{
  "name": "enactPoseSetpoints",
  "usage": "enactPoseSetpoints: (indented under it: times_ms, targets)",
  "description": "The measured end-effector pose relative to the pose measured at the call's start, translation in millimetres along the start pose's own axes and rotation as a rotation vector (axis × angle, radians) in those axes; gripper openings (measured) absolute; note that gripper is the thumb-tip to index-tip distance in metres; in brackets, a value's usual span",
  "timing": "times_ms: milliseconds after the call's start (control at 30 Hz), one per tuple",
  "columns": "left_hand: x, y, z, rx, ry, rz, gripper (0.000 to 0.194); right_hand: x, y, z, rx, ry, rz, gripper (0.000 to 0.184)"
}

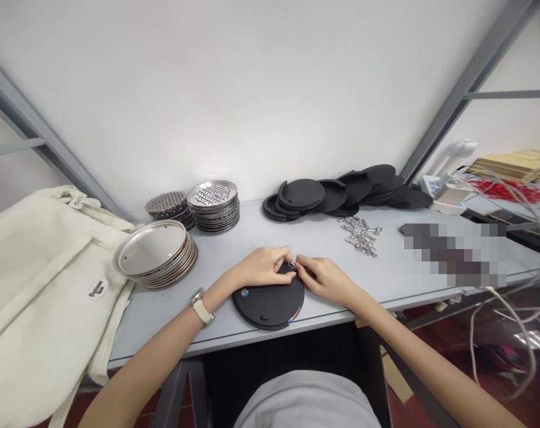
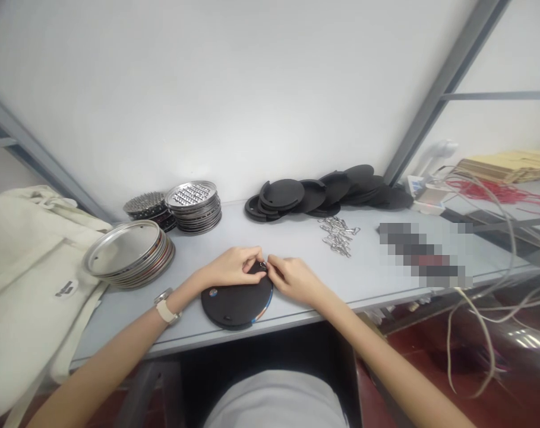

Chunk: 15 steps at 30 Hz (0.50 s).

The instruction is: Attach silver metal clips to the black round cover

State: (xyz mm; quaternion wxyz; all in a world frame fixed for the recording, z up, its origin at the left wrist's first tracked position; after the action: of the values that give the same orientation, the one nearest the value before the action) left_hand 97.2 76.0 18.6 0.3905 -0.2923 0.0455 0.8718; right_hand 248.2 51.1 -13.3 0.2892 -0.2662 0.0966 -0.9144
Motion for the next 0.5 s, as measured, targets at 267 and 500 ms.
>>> enactPoseSetpoints:
  times_ms: [267, 500]
  targets:
    - [-0.5, -0.1, -0.9, 0.002, 0.015, -0.005, 0.019, -1.2, 0.0, 0.3, 0.001, 0.008, -0.013, 0.019]
    - [0.4, -0.8, -1.9, 0.005, 0.028, -0.008, 0.019, 0.0, -0.6, 1.2, -0.01, 0.031, -0.034, 0.021]
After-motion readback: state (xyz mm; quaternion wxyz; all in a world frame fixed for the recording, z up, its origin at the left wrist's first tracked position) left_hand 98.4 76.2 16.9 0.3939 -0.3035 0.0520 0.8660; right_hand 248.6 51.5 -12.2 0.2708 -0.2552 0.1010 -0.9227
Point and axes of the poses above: each hand's wrist, its own y-axis away from the middle knuckle, its own z-axis out of the back of the hand, x = y × z, the point moved 4 cm from there along -y, towards the middle knuckle, and after that the axes turned 4 degrees about -x, right-handed, at the moved point
